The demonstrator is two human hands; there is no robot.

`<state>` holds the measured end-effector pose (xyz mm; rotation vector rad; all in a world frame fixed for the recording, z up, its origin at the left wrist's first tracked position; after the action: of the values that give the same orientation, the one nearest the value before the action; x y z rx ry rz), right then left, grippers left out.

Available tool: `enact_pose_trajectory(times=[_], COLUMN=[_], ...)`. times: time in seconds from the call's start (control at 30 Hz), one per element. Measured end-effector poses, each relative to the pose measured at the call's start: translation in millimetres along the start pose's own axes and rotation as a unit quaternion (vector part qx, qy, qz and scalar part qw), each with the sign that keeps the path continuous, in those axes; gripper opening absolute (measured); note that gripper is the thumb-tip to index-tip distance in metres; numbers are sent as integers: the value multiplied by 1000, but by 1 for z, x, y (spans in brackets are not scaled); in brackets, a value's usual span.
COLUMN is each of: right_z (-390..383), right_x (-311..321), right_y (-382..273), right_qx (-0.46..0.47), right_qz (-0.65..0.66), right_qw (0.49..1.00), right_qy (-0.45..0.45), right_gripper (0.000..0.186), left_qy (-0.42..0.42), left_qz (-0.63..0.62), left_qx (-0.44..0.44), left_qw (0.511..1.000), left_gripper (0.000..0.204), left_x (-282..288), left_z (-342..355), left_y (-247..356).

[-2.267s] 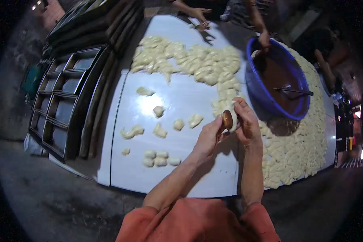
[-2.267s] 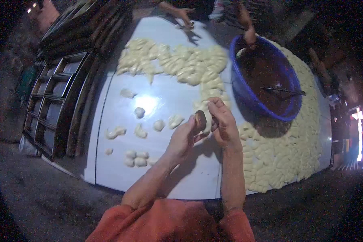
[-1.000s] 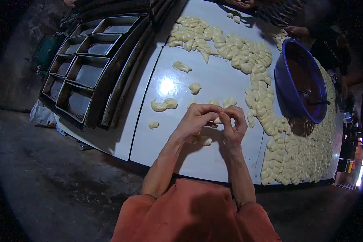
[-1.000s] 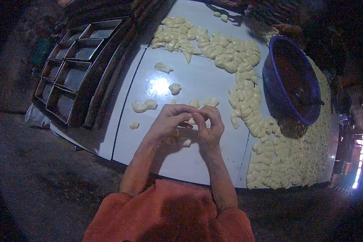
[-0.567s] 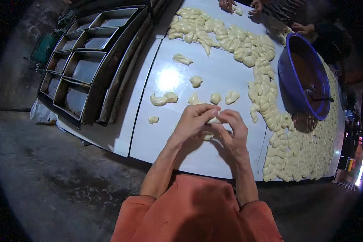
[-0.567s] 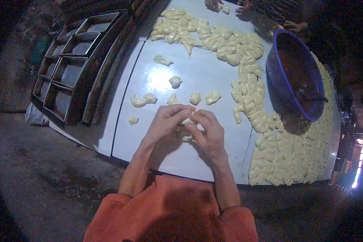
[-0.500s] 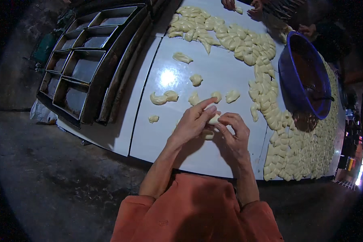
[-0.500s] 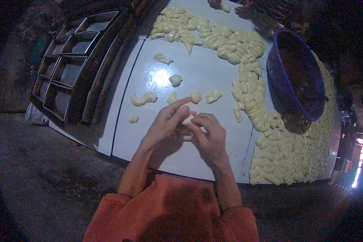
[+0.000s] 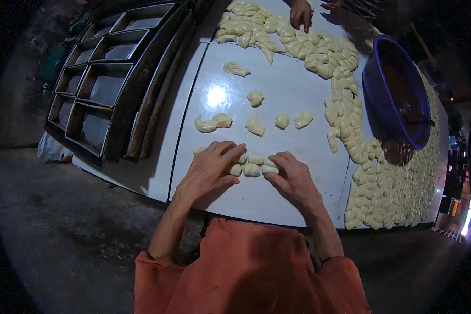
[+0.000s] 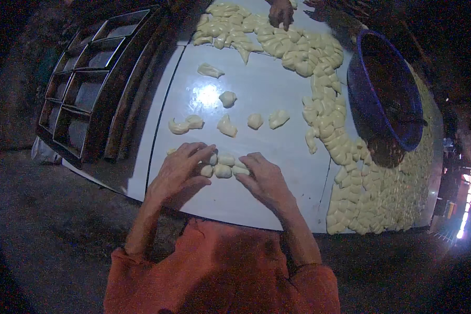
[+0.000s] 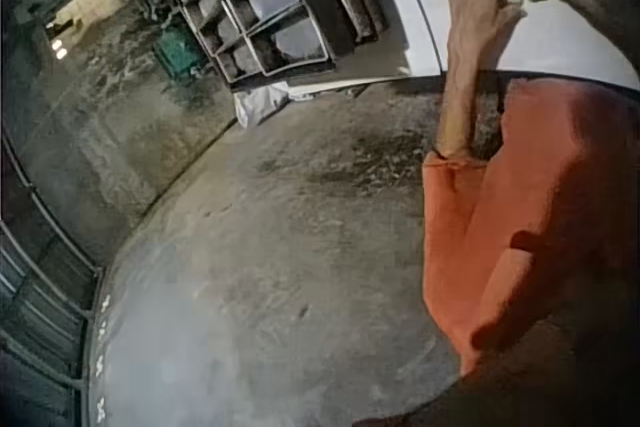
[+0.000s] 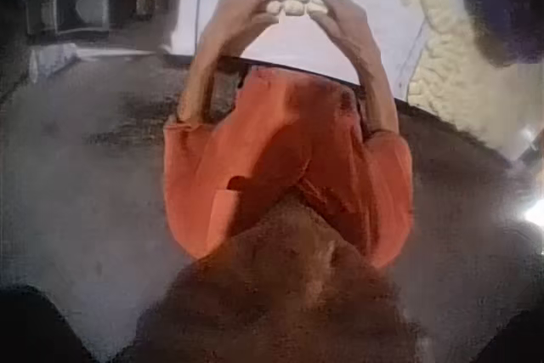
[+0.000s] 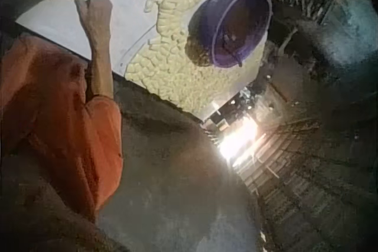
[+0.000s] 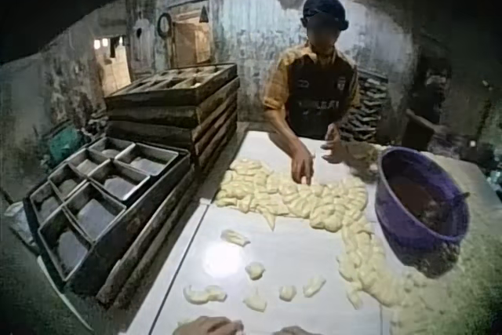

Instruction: The person fills small pieces of dough with a dark filling from a bowl, rolls them into shapes, and places them into metal baking tins.

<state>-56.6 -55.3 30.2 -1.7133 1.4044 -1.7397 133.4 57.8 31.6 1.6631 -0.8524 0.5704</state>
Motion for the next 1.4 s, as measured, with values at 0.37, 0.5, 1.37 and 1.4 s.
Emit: enact_pose_trajectory(times=[0.37,0.5,1.37,1.4], right_z=[8,25,215,224], right_x=[-11,-35,-43,-53], right_y=[-7,-11,-271,-288], right_qx=[76,121,176,208], right_qz=[-185,-250,83,63], right_qw=[979,960,970,970], right_qy=[32,37,-148,-104], right_gripper=[90,85,40,41], left_qy=[-81,-114,254,235], left_qz=[-56,-14,-51,-44], left_qx=[-29,-40,3,29], left_qw=[995,993,966,971], left_gripper=[84,77,47,49], left_x=[4,0,263,272], left_z=[4,14,-230,-229], left_y=[-6,-12,-109,-129])
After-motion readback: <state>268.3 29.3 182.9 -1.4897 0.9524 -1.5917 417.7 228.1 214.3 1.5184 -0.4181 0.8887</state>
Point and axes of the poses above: each hand's wrist, its own z-axis towards the middle knuckle, its own x-axis out of the back of the hand, y = z × x, the point moved 5 cm from there along z, towards the middle knuckle, and after that the axes turned 12 degrees about -y, right-handed, at the moved point
